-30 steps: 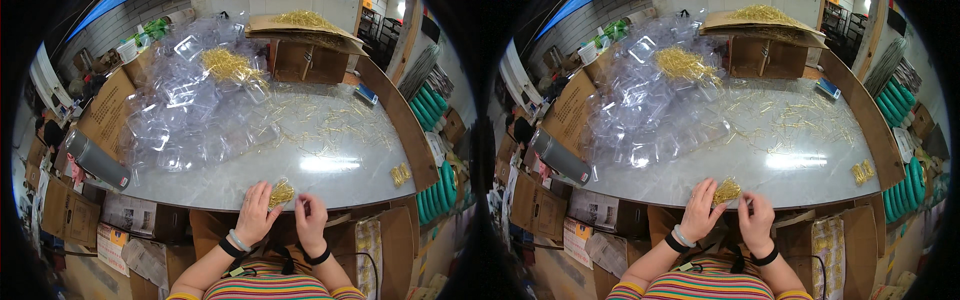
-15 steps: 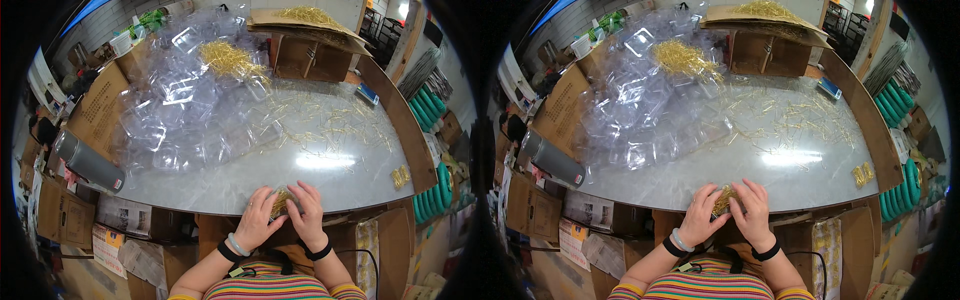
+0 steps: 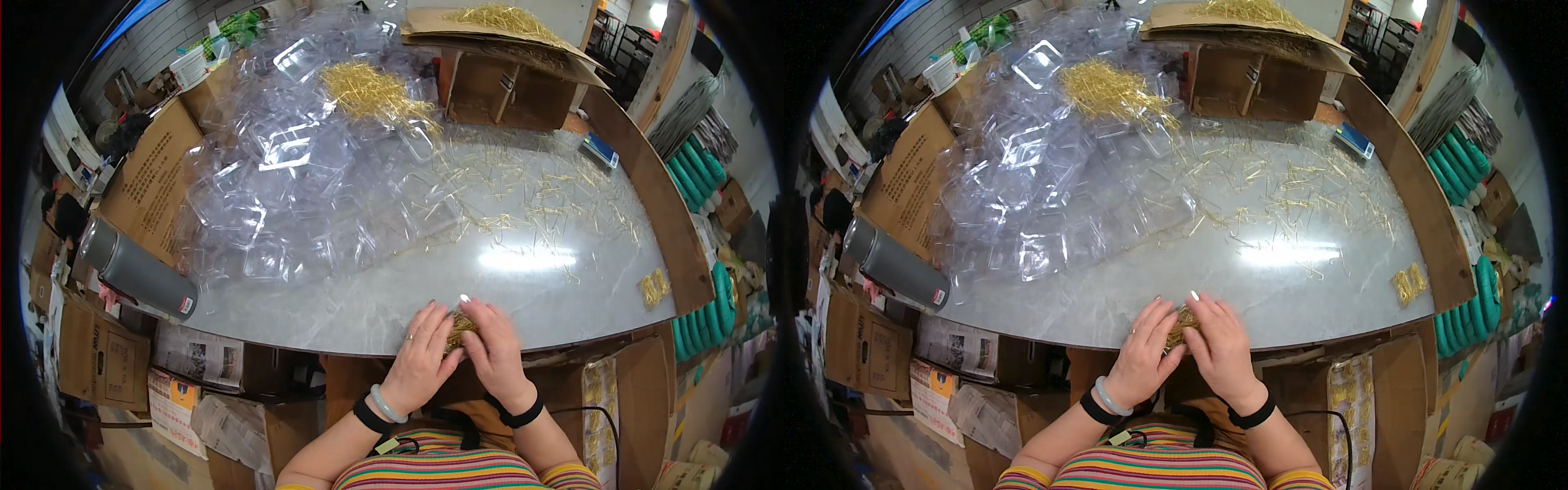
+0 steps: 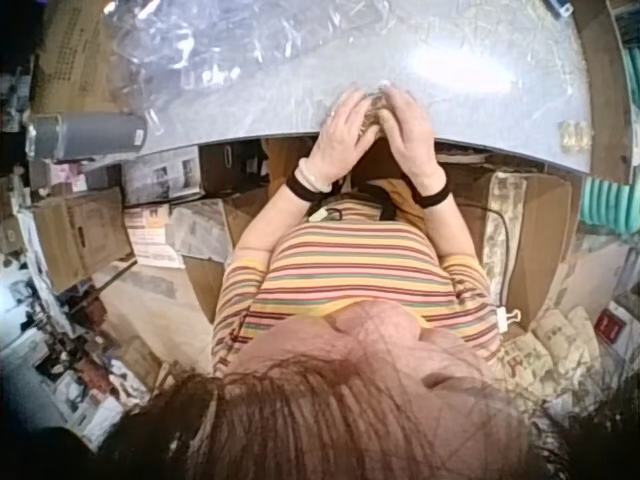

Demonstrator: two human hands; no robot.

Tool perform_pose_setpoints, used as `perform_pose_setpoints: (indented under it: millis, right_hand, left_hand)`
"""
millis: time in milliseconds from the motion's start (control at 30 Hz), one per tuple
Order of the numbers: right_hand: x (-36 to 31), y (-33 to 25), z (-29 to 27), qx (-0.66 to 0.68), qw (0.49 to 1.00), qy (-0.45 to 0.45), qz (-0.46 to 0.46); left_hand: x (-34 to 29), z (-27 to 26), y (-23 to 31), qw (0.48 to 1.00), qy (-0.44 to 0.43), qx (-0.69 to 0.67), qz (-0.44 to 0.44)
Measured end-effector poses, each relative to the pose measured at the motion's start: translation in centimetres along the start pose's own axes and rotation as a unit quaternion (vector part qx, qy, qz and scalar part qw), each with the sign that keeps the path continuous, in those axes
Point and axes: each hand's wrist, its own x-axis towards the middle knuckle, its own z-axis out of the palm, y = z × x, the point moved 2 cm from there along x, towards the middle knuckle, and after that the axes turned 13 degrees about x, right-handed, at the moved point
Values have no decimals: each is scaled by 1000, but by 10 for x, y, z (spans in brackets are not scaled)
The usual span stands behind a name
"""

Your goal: Sorting small gold-colored metal pins into clear plastic trays at a workstation.

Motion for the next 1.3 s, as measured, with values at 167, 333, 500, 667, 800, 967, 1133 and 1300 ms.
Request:
perform_pose_setpoints:
  millis: [167,333,500,667,800,967,1133,1300]
  right_hand:
    - [3,-8,-2,19,1000,-10,23]
    - [-1,-3,2,-5,1000,-7,-2]
    - [-3,-2,1,-24,999,-32,-2]
    - [-9,4,0,4,999,-27,28]
    - [-9,-19,-7,-55,998,-14,-11]
    - [-16,-24,5,-198,975,-94,-25]
    - [-7,-22,20,-203,979,-10,-13]
    - [-4,-24,6,-251,965,74,-12]
  left_hand:
    - [0,0,1,1000,-12,5,-11]
    - [0,-1,3,1000,-1,9,-5]
    - [-5,2,-2,999,9,1,50]
    - [-7,4,-5,998,-4,-13,61]
    - [-3,-7,-7,992,-52,-113,-8]
    - [-6,-6,-16,977,-49,-203,-39]
    - [-7,-8,-14,965,-47,-258,-32]
    - [-10,-21,-15,979,-30,-199,-33]
